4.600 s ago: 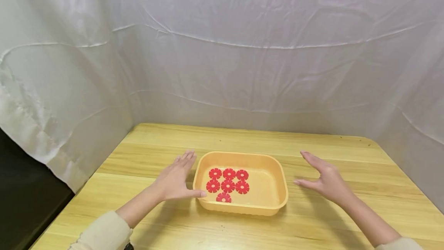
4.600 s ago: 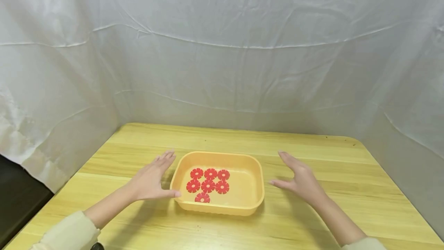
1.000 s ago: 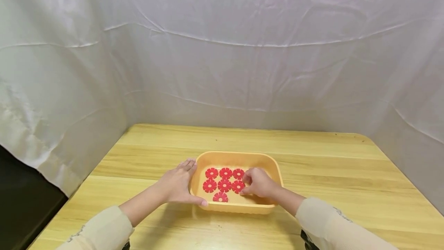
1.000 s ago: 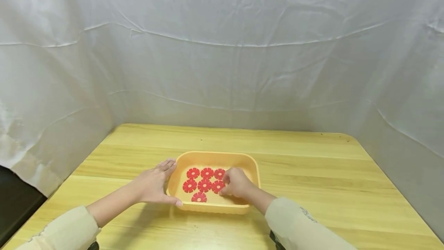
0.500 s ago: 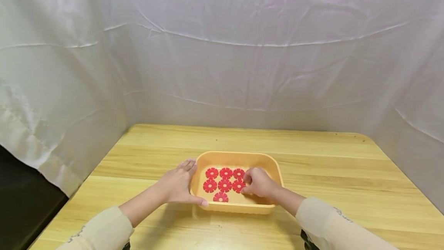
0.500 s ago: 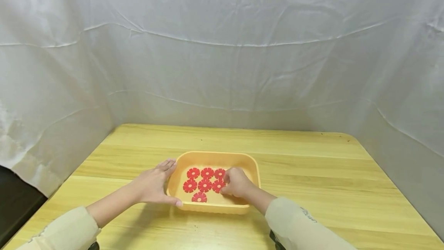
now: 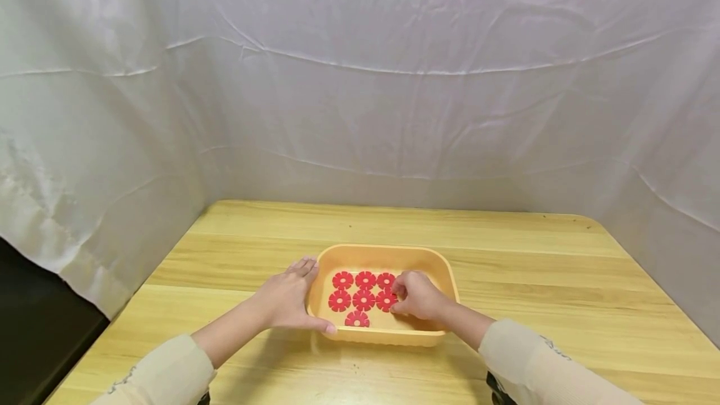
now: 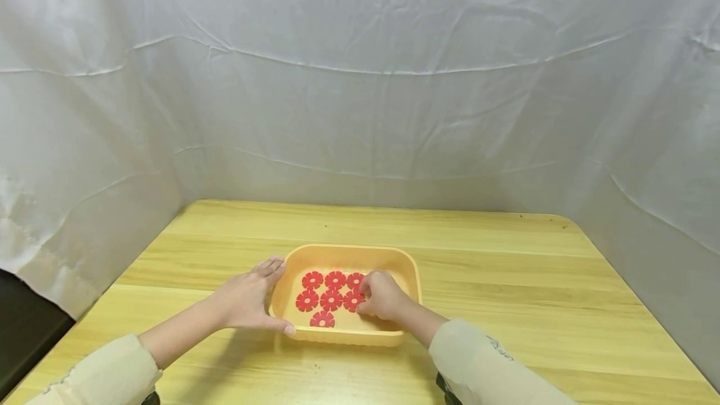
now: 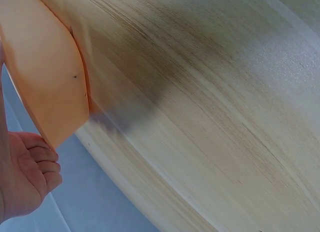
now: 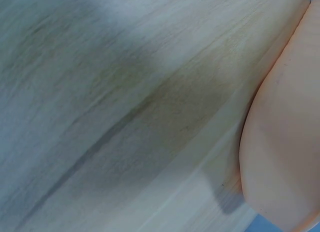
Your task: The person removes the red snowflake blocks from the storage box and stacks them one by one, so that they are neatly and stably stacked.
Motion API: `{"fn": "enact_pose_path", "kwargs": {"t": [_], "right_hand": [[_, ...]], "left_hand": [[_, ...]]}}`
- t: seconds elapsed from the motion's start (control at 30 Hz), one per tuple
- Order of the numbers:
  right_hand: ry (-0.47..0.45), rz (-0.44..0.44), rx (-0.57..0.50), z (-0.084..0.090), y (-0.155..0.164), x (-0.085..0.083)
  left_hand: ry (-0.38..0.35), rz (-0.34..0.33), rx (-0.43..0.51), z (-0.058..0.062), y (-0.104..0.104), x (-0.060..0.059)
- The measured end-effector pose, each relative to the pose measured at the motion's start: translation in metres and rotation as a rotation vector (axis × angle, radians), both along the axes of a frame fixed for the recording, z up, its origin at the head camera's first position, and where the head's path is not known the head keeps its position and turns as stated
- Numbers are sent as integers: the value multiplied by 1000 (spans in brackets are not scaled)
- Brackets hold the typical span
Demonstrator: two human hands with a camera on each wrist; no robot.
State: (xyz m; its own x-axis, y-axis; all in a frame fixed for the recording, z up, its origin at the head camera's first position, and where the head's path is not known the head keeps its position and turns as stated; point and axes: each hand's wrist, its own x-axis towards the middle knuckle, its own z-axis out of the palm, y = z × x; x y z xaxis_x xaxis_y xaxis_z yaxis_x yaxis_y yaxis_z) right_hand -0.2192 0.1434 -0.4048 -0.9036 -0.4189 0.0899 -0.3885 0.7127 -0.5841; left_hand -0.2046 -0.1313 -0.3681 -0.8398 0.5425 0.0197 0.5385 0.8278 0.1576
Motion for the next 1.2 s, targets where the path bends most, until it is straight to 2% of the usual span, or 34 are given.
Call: {"fn": "enact_pose_path", "kwargs": {"t": [0.6,0.93,1.2], "right_hand": [[19,-5,3,1,-4,3],[-21,-54,-72,10,-5,8],[67,-65,-110,11,-4,4]], "left_hand": [[19,-6,-12,0,0,2],[32,-15,-10,-1,-1,2],[28,-12,-10,-1,-2,2]]}}
